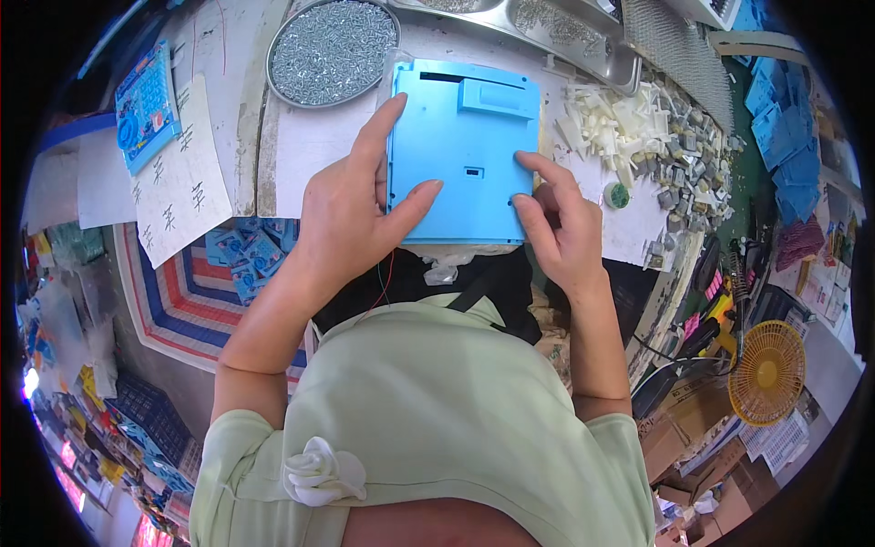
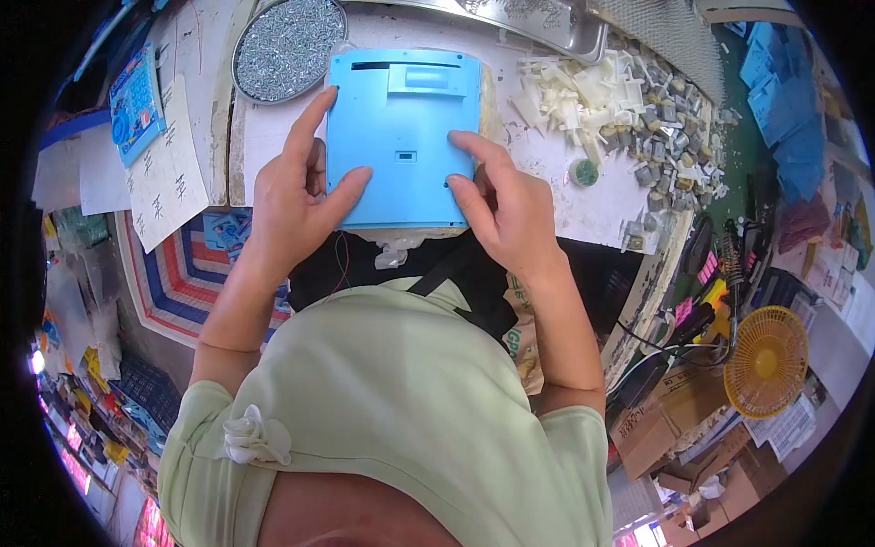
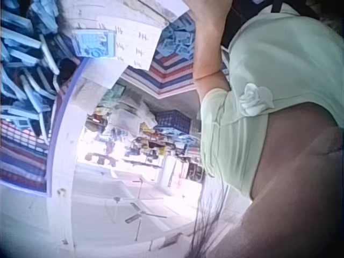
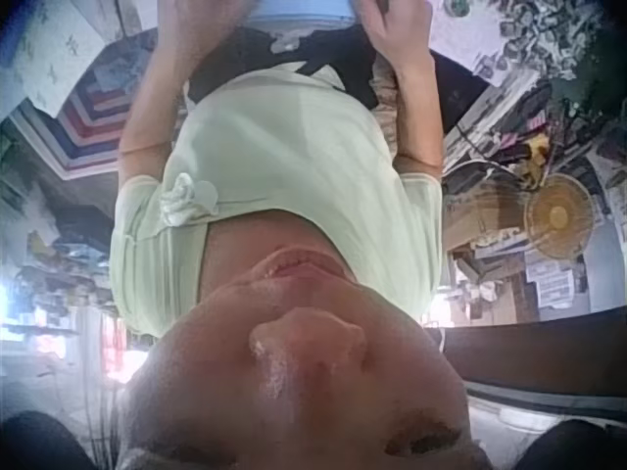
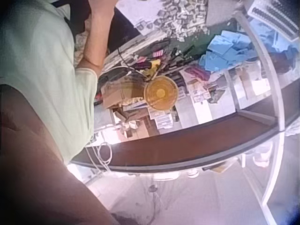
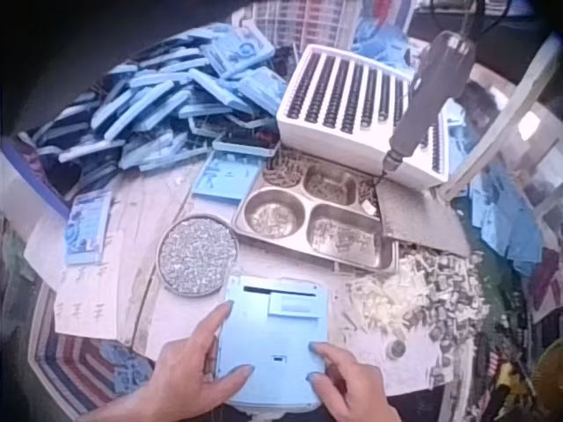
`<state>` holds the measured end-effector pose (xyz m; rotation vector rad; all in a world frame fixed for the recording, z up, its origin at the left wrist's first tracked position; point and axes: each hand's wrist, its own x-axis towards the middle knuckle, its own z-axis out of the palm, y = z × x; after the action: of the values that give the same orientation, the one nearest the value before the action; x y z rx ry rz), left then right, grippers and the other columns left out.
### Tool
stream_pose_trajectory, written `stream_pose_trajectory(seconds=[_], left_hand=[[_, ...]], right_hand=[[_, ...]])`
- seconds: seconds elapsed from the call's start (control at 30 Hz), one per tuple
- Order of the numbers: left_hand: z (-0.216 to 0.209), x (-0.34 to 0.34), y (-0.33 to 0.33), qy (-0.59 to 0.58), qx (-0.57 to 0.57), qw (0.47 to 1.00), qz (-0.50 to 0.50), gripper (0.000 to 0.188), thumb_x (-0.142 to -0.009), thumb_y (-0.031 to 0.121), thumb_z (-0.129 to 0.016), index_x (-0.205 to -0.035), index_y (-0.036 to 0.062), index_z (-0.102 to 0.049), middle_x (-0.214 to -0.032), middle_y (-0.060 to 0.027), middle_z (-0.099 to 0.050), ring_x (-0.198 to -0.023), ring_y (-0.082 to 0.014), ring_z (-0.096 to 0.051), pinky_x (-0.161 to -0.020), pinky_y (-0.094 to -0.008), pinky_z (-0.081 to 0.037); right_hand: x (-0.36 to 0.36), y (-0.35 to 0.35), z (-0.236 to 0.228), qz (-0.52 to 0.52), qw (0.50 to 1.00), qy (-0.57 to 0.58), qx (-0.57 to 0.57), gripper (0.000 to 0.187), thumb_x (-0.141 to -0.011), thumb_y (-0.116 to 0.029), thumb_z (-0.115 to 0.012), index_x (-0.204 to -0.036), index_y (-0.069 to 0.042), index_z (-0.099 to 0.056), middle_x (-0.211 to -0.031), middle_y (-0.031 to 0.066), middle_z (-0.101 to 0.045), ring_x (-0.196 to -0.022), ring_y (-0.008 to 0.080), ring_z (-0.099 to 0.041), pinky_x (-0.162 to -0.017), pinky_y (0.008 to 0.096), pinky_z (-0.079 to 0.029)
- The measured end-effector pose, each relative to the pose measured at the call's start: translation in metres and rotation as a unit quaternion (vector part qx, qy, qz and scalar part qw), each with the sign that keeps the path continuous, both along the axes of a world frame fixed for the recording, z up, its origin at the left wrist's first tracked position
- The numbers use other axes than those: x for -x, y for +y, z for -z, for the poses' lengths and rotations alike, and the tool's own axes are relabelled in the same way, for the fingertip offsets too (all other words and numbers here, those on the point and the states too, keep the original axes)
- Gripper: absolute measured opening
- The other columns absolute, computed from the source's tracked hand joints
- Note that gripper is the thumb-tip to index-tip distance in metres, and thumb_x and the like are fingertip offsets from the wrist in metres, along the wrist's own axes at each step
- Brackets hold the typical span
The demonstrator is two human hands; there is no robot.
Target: The recorder is assembling components inside a blue electronic device casing, including using an electric screwdriver and a soldering iron.
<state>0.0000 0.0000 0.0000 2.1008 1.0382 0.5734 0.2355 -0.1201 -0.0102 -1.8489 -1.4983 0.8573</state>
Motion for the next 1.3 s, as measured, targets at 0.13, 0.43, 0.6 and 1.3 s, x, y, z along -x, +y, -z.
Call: stream_pose_trajectory(seconds=[0.13,0.43,0.6,1.3], left_hand=[[0.002,0.001,-0.006,0.011,0.015,0.999,-0.026,0.08,-0.085,0.027,-0.081,-0.151,-0.0019,-0.044,-0.06,-0.0033,-0.052,-0.051,-0.0183,-0.055,-0.05,-0.0326,-0.044],[0.011,0.01,-0.014,0.024,0.064,0.996,-0.047,0.065,-0.091,0.019,-0.076,-0.149,0.0011,-0.052,-0.062,-0.0018,-0.042,-0.055,-0.0127,-0.043,-0.055,-0.0271,-0.039],[-0.001,0.033,0.031,-0.018,0.078,0.996,-0.026,0.038,-0.093,0.015,-0.074,-0.129,0.0077,-0.07,-0.064,-0.0028,-0.045,-0.06,-0.0118,-0.045,-0.059,-0.0266,-0.041],[0.018,0.038,0.132,0.097,-0.144,0.981,-0.088,0.026,-0.093,0.027,-0.07,-0.084,0.0029,-0.073,-0.08,-0.0136,-0.068,-0.079,-0.0342,-0.066,-0.073,-0.0441,-0.05]], right_hand=[[0.001,0.003,0.001,-0.014,0.997,-0.024,-0.073,0.051,-0.094,-0.013,-0.072,-0.143,-0.008,-0.059,-0.072,0.0123,-0.066,-0.059,0.0224,-0.064,-0.058,0.0332,-0.049],[-0.001,0.015,-0.032,-0.109,0.969,-0.22,0.001,0.05,-0.093,-0.014,-0.072,-0.142,-0.015,-0.063,-0.065,0.0154,-0.064,-0.055,0.0319,-0.063,-0.055,0.0393,-0.049],[-0.013,0.04,-0.061,-0.197,0.943,-0.266,0.015,0.04,-0.091,-0.022,-0.072,-0.131,-0.014,-0.07,-0.061,0.0141,-0.062,-0.056,0.0328,-0.064,-0.055,0.0426,-0.049],[0.057,0.279,-0.002,-0.36,0.832,-0.375,-0.195,0.018,-0.087,-0.019,-0.062,-0.081,-0.008,-0.075,-0.09,0.0118,-0.073,-0.095,0.0312,-0.065,-0.086,0.0463,-0.051]])
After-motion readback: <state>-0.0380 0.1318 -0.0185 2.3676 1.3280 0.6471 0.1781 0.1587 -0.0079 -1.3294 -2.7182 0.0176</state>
